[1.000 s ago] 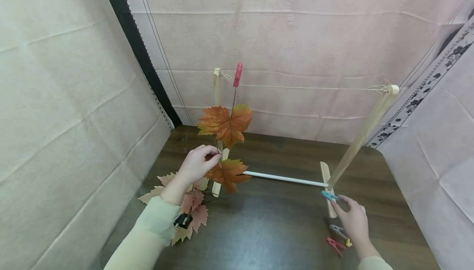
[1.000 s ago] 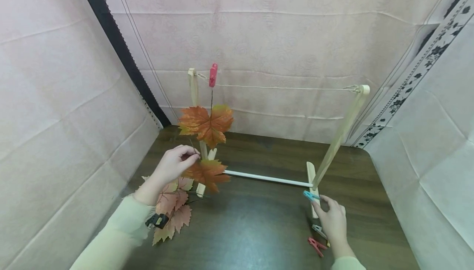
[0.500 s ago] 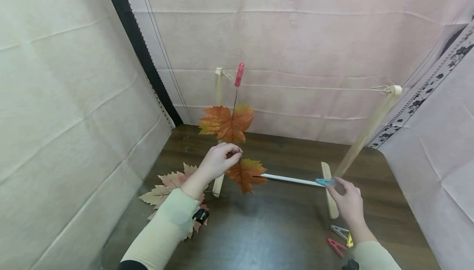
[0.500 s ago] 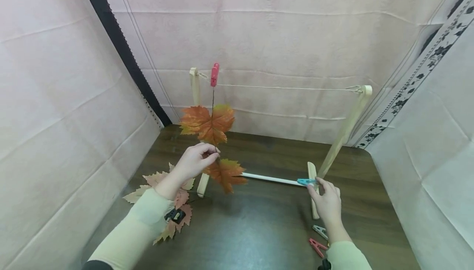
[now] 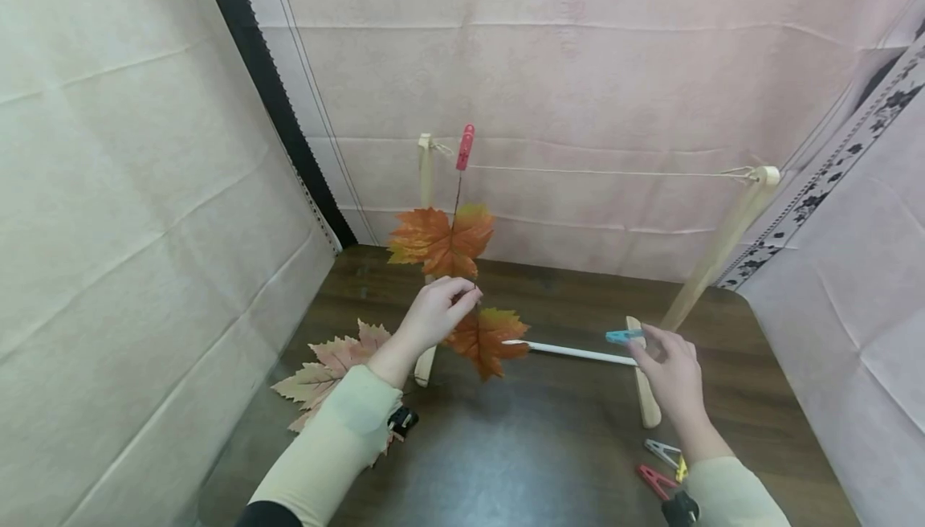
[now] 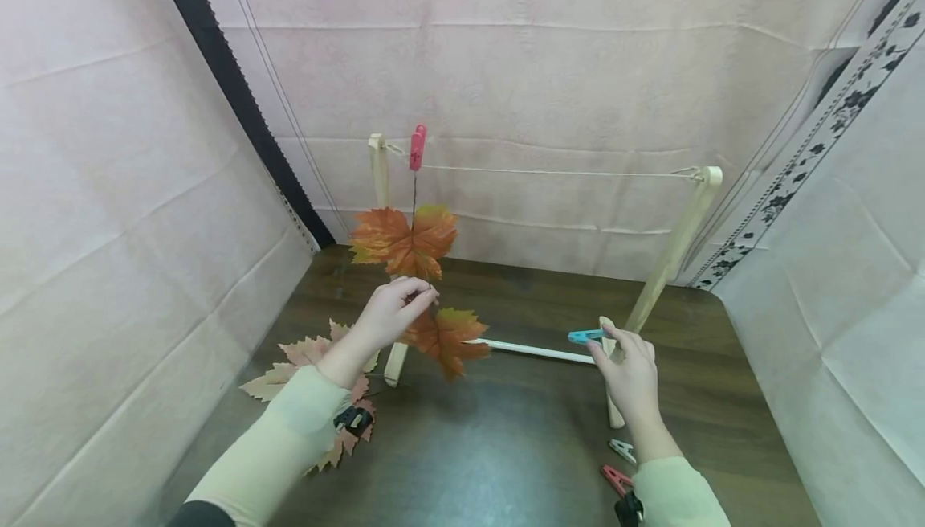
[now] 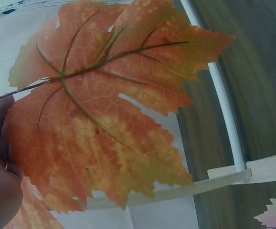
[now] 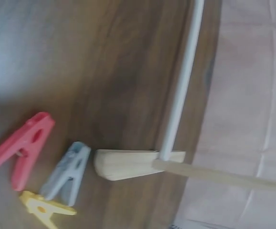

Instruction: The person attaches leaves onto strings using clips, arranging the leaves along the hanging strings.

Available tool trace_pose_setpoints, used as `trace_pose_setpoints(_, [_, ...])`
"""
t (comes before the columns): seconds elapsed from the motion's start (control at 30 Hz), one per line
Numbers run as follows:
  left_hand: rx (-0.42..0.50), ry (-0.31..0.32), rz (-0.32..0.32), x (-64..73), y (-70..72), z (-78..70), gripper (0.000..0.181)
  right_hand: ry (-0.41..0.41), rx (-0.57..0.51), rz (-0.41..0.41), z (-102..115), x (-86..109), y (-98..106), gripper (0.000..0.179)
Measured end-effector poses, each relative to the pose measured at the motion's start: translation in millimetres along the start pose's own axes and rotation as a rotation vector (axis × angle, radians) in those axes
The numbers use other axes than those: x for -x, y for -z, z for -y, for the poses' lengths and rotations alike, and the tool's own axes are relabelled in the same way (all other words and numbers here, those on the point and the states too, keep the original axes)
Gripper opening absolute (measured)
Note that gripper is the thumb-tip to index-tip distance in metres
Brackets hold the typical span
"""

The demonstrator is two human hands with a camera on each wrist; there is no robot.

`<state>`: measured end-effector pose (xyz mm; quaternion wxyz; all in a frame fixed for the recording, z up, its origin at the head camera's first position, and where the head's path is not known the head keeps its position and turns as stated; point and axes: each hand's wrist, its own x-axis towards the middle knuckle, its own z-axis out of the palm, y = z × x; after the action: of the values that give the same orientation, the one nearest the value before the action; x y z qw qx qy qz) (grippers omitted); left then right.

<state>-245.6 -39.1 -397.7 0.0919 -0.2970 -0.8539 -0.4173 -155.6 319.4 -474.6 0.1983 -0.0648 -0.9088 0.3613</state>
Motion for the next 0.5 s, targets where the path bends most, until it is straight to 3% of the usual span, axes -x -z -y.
trace_pose_setpoints(0.13, [-0.015,-0.02,-0.005,-3.7,-2.4,-2.2,0.015,-0.005,-0.009,0.009,12,-6.9,5,0.051])
trace_pose_setpoints(0.3, [-0.028,-0.058,-0.011,-8.6,-2.4,-7.4,0.013,0.049,0.012,-0.006,26,-17.8,14,0.049])
trace_pose_setpoints(0.5, [-0.033,-0.031,0.008,-11.7,-1.4,-10.7,0.014,0.092,0.001,-0.067,40,-27.0,25,0.043])
